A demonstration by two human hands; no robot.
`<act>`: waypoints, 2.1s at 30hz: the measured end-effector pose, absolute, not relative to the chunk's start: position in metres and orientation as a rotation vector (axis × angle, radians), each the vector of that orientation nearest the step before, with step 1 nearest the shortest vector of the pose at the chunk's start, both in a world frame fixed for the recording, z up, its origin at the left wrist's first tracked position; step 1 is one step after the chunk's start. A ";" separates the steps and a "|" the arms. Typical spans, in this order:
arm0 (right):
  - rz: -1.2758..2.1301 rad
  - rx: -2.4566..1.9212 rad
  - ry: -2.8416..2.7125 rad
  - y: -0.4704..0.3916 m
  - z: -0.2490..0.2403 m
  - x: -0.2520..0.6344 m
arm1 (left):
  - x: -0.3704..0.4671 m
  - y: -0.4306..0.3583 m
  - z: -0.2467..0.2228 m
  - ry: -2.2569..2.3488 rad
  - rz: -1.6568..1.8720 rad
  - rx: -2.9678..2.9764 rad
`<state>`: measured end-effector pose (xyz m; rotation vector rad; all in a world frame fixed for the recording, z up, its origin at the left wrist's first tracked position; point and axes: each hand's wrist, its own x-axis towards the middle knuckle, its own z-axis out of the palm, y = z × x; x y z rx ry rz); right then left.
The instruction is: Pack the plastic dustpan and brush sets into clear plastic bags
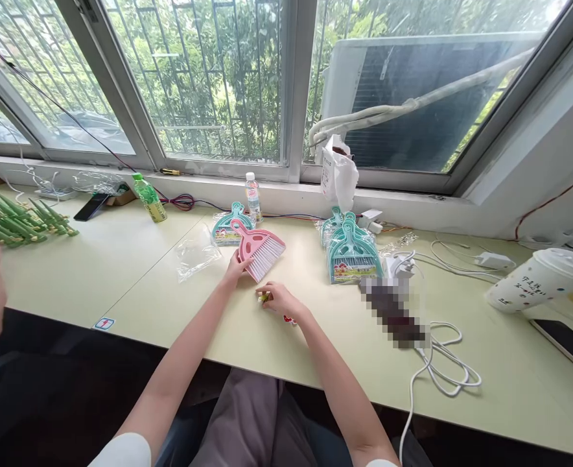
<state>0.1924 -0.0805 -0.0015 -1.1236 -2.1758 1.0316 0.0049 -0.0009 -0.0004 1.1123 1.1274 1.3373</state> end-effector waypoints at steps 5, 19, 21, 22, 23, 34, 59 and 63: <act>0.824 -1.214 -2.225 -0.087 0.012 0.190 | 0.006 -0.003 0.000 1.129 1.345 1.152; 0.391 -1.665 -1.661 -0.054 0.005 0.236 | 0.026 -0.018 0.004 0.908 1.009 1.106; 0.276 -1.725 -1.736 -0.054 0.005 0.238 | 0.028 -0.022 0.008 0.850 0.984 1.161; 0.220 -1.740 -1.771 -0.054 0.005 0.237 | 0.029 -0.024 0.010 0.792 0.979 1.194; 0.172 -1.748 -1.796 -0.055 0.006 0.236 | 0.030 -0.025 0.011 0.727 0.974 1.226; 0.323 -1.614 -1.386 -0.053 0.003 0.235 | 0.031 -0.022 0.008 0.626 1.086 1.283; 0.247 -1.652 -1.406 -0.053 0.001 0.237 | 0.040 -0.023 0.006 0.688 1.050 1.285; 0.160 -1.585 -1.277 -0.052 0.002 0.235 | 0.039 -0.022 0.007 0.719 1.107 1.270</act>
